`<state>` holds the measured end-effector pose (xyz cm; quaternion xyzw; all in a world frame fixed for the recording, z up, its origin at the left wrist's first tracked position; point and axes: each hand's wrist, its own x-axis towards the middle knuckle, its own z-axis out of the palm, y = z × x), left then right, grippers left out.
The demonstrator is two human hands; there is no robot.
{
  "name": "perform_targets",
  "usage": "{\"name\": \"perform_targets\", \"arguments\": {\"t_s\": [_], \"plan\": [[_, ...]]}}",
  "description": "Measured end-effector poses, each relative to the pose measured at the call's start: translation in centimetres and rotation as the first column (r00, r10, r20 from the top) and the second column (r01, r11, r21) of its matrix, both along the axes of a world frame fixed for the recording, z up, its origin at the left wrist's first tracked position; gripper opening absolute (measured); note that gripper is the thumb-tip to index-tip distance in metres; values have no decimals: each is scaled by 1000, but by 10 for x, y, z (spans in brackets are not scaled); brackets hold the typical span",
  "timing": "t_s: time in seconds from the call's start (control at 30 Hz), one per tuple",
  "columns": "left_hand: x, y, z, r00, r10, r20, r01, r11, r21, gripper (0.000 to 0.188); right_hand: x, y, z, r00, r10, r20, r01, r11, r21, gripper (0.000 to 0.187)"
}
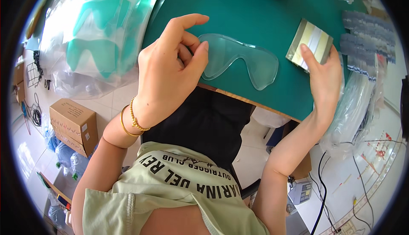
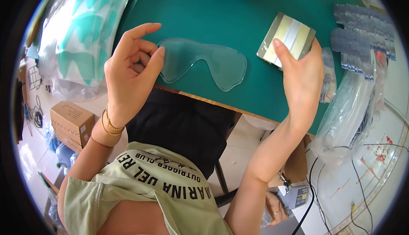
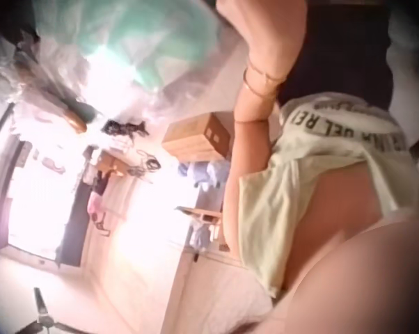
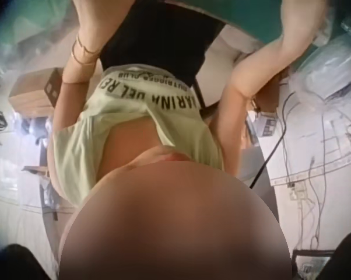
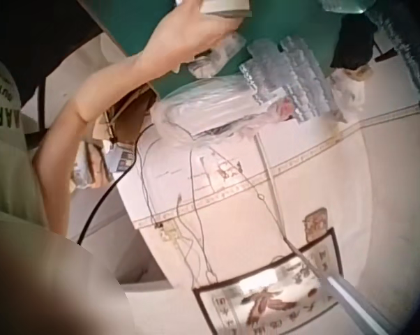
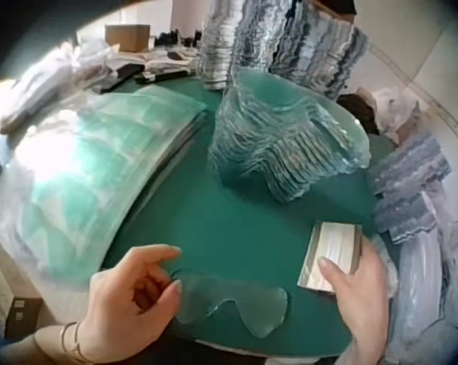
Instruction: Packing individual safety goggles into protective plastic sleeves at a workstation.
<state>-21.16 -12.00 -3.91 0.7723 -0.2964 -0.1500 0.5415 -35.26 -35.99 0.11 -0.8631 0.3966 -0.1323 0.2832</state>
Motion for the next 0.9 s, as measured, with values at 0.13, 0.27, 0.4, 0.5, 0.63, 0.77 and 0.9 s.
{"name": "perform_targets", "arguments": {"t_s": [0.13,0.27,0.4,0.5,0.63,0.77,0.9], "plan": [[1,2,-1,999,-4,33,5,1000,-7,35,-2,48,25,971,-127,204,63,954,293,40],[1,-2,-3,999,38,40,-36,999,-29,34,3,86,29,997,70,12,-71,987,146,39],[1,-3,-4,999,43,29,-43,999,-30,34,5,80,24,989,132,-68,-131,991,25,36],[1,-2,-3,999,44,11,-44,999,-28,33,-2,72,27,977,68,-204,-103,981,-166,33],[1,-2,-1,999,37,16,-37,999,-5,33,-18,57,22,997,-72,-19,73,995,61,34],[1,-1,2,999,32,-3,-32,999,9,33,-24,66,16,983,-73,170,34,974,222,32],[1,-1,6,998,19,-55,-19,1000,9,33,-19,69,3,989,-29,148,7,989,148,39]]}}
